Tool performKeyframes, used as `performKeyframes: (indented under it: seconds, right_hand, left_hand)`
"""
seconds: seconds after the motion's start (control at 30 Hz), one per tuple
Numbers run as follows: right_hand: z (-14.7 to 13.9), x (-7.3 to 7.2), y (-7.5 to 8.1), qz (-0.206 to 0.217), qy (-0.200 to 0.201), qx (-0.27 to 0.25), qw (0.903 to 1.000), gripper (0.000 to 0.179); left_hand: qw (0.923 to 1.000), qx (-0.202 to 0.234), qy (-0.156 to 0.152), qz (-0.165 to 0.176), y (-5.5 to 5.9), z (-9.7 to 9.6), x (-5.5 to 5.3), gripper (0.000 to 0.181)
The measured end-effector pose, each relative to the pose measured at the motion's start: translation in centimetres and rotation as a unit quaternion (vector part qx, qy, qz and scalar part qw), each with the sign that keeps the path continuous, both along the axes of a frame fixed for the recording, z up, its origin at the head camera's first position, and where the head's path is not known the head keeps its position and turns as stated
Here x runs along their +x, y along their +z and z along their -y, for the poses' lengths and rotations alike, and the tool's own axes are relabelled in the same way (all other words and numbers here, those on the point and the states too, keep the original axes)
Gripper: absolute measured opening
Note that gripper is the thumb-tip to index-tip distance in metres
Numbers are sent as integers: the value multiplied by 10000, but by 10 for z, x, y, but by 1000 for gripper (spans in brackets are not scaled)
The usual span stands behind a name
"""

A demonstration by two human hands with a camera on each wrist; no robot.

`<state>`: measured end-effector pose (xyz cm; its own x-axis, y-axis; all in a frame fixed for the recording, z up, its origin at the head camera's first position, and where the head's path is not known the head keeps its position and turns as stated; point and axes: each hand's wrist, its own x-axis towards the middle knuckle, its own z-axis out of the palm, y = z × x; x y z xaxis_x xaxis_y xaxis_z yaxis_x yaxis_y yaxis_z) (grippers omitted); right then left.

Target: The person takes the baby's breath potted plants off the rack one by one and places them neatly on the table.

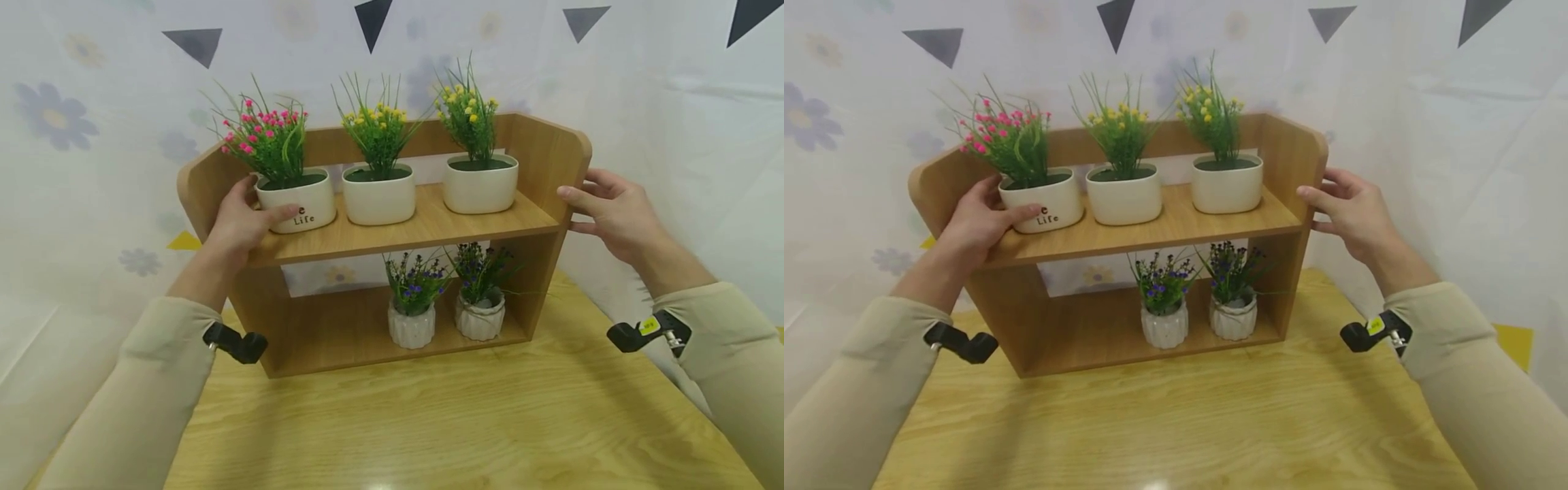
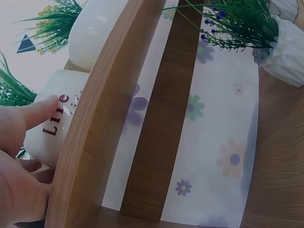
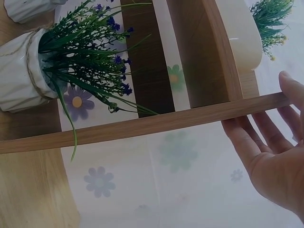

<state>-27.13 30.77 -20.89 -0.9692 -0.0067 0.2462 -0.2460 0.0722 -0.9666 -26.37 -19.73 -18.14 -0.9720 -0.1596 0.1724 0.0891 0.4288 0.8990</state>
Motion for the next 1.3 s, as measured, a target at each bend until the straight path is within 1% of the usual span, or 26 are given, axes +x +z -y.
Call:
performKeyframes:
  seconds: [0.17, 0.37, 0.57, 0.77, 1.1, 1.17, 1.3]
  right_hand:
    - [1, 0, 0, -68, 30, -139, 9999, 63]
    - [1, 0, -2, -67, 53, -177, 9998, 63]
    - [2, 0, -3, -37, 59, -98, 9999, 66]
    - [4, 0, -4, -4, 42, -71, 10000, 68]
    - [4, 1, -2, -25, -13, -48, 10000, 68]
    - [3, 1, -1, -22, -23, -26, 10000, 69]
    - [2, 1, -2, -54, 10, -169, 9998, 68]
  left_hand:
    - [9999, -87, 77, -44, 0, 2, 1, 101]
    - [9997, -111, 180, -121, 0, 1, 3, 98]
    - [9991, -182, 330, -183, -2, 1, 5, 97]
    - [9986, -197, 415, -271, -3, -1, 8, 98]
    - [9974, -286, 505, -430, -2, -3, 14, 95]
    - [9972, -270, 516, -471, -1, -3, 16, 95]
    - [9974, -149, 469, -522, -1, -5, 22, 93]
